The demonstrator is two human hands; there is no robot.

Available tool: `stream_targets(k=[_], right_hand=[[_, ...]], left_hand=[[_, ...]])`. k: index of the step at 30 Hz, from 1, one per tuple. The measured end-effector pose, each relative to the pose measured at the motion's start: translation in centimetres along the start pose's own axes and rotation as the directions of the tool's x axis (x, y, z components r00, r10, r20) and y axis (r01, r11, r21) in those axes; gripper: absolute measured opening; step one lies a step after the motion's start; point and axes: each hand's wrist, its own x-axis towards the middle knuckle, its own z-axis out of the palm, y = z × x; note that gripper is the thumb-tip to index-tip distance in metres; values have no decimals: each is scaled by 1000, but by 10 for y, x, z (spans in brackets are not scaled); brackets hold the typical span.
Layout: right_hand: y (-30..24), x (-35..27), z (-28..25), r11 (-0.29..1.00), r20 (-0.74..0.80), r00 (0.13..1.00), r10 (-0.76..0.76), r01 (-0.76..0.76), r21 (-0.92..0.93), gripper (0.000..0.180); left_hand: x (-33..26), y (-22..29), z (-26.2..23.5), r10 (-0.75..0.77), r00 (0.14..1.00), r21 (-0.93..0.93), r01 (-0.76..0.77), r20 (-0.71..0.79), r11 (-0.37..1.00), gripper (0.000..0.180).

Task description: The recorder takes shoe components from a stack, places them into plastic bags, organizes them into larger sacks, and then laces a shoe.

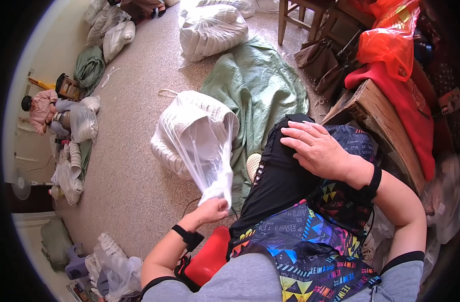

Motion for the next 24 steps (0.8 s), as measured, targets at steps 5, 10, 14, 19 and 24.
stream_targets(k=[5, 10, 14, 19, 24], right_hand=[[3, -5, 0, 999, -33, 999, -7, 6, -32, 44], [4, -8, 1, 999, -43, 999, 7, -8, -35, 44], [5, -6, 2, 1000, -36, 999, -5, 4, -19, 44], [1, -5, 0, 998, -30, 999, -13, 11, -54, 44], [-1, -3, 2, 998, -21, 1000, -7, 6, -57, 44]], left_hand=[[-70, -11, 21, -58, 911, 729, -288, 408, 621, 20], [-138, 0, 69, -333, 689, 651, -263, 643, 712, 21], [-122, -42, 42, -504, 782, 613, 203, 368, 763, 18], [-33, -44, -5, -453, 818, -75, 458, -355, 886, 30], [30, -40, -17, -419, 673, 171, 628, -610, 759, 47]])
